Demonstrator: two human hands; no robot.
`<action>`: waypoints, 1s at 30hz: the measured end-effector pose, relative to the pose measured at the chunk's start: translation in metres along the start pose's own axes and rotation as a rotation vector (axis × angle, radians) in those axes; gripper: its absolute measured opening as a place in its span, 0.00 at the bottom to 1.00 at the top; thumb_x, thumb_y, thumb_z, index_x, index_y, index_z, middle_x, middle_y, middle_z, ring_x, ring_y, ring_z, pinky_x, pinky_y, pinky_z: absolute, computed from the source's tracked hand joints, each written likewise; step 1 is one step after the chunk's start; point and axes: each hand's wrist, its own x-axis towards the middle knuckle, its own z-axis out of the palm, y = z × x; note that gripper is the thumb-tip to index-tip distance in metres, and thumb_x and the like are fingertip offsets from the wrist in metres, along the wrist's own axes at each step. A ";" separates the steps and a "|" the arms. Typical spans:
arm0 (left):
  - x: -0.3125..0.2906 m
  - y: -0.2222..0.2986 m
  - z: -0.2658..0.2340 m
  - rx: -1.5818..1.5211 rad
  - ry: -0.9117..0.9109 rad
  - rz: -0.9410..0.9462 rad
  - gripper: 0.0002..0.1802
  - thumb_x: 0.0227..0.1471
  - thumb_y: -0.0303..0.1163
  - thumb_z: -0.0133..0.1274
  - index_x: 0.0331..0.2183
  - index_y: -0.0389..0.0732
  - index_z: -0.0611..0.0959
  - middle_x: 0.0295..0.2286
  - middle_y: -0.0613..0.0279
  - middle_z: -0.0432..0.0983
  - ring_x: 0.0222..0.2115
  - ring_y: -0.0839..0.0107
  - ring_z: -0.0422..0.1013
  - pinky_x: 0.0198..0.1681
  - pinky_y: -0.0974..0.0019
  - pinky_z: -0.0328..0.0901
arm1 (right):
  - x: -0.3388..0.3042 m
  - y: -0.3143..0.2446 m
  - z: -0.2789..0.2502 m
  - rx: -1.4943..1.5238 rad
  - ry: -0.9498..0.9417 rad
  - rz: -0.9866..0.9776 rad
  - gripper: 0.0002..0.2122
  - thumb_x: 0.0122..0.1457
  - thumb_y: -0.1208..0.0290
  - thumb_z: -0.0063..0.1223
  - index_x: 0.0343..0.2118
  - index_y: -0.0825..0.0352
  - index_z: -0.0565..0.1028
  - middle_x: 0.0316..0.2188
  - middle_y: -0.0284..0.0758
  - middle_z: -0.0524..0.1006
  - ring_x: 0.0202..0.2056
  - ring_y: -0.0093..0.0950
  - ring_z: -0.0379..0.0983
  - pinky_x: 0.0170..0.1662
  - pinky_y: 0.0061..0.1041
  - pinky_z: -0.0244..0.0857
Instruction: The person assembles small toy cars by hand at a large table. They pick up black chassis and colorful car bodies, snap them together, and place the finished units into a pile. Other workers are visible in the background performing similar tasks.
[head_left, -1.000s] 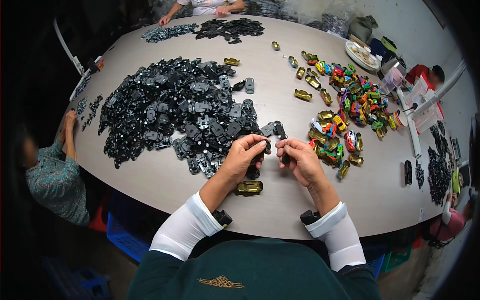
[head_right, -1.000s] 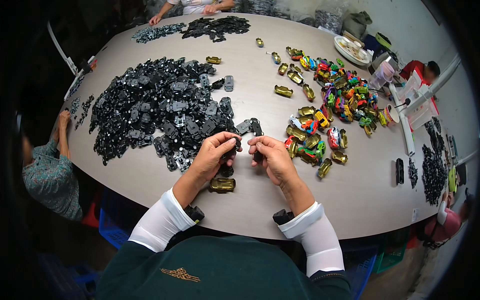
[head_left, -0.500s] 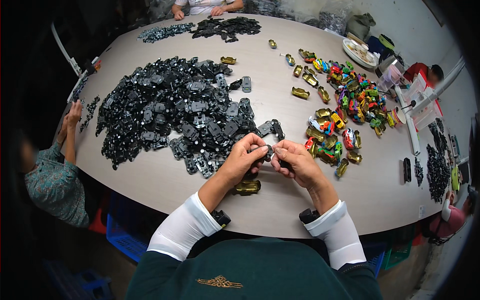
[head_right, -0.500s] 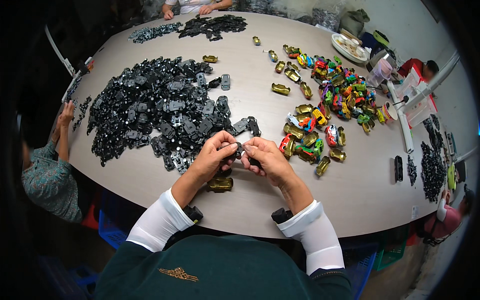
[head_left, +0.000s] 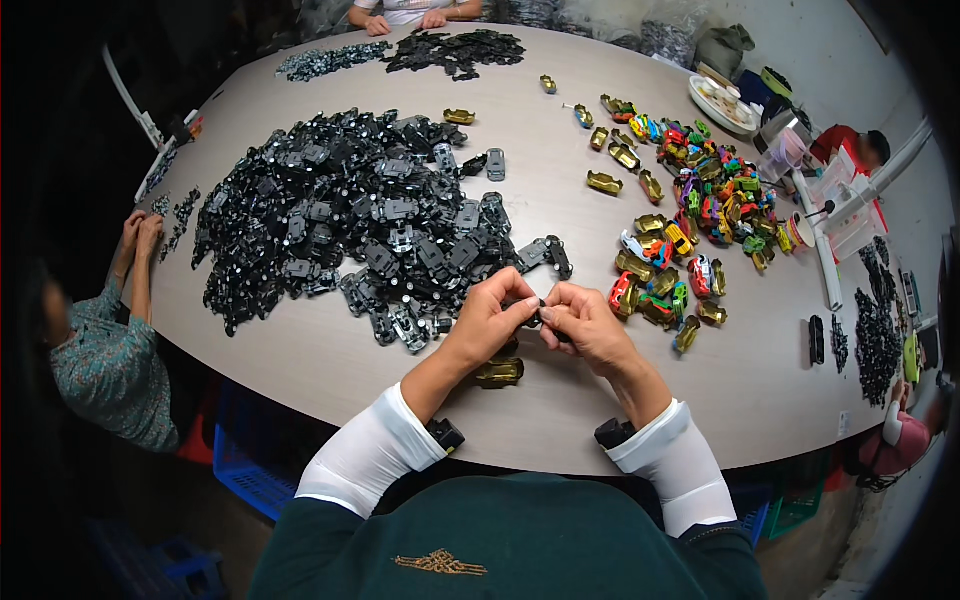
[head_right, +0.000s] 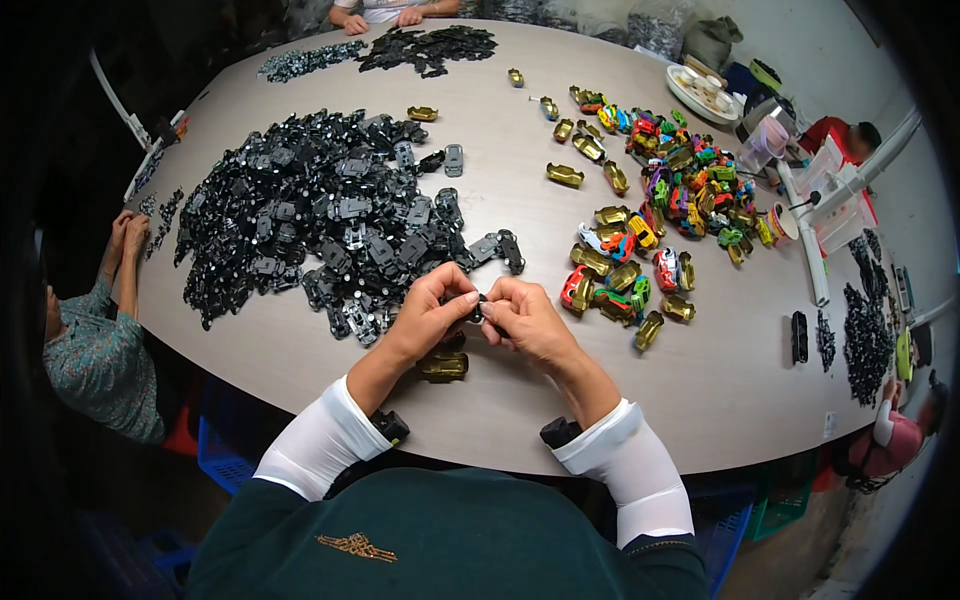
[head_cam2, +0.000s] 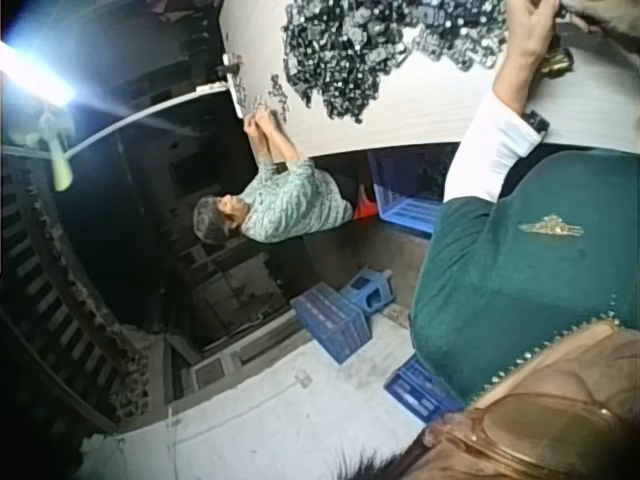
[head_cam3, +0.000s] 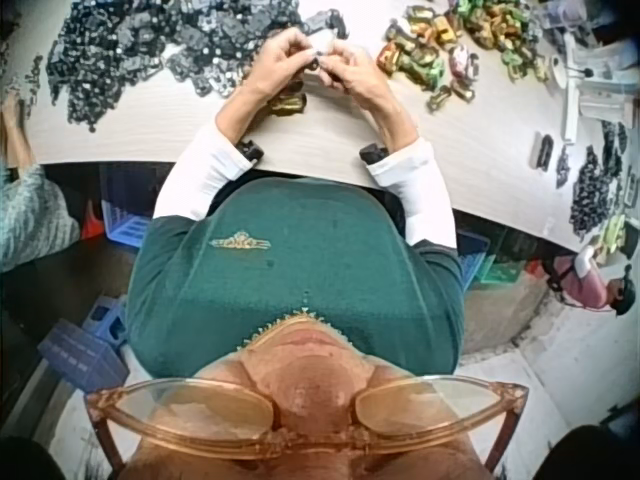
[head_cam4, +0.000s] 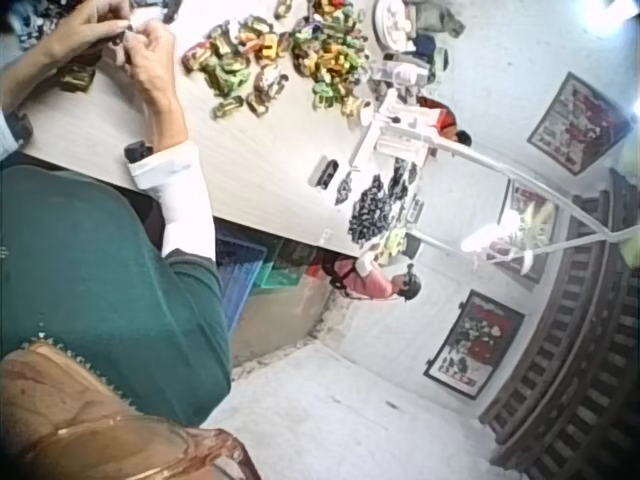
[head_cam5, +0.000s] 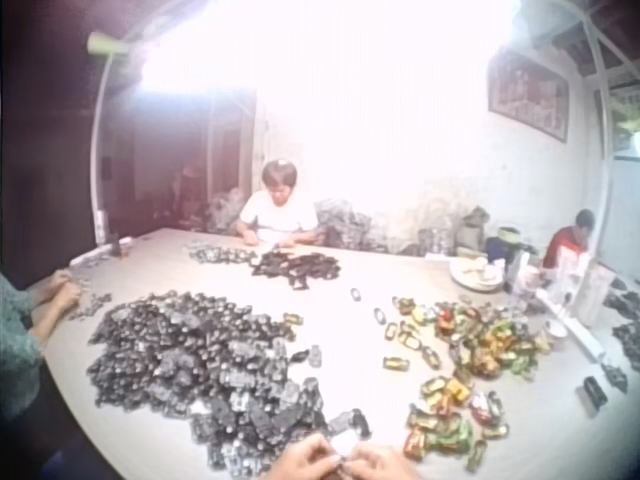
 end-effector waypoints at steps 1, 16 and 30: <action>0.001 -0.004 0.001 0.074 0.019 0.068 0.07 0.56 0.31 0.53 0.30 0.40 0.72 0.19 0.70 0.68 0.17 0.85 0.62 0.16 0.80 0.54 | 0.000 0.001 0.002 -0.064 0.025 -0.019 0.07 0.63 0.69 0.48 0.29 0.65 0.69 0.18 0.30 0.74 0.14 0.14 0.62 0.15 0.12 0.52; 0.002 -0.006 0.000 0.309 0.072 0.156 0.13 0.53 0.30 0.56 0.38 0.37 0.72 0.26 0.65 0.70 0.24 0.81 0.66 0.24 0.78 0.61 | 0.002 0.008 0.005 -0.074 0.123 -0.040 0.06 0.62 0.70 0.49 0.32 0.67 0.71 0.19 0.30 0.75 0.16 0.14 0.66 0.17 0.12 0.58; 0.001 0.019 -0.006 -0.669 -0.018 -0.190 0.27 0.56 0.29 0.53 0.57 0.39 0.67 0.35 0.63 0.75 0.37 0.73 0.73 0.43 0.66 0.71 | 0.004 0.005 -0.008 0.164 0.236 -0.229 0.06 0.63 0.71 0.48 0.38 0.66 0.74 0.26 0.31 0.77 0.23 0.16 0.71 0.22 0.14 0.64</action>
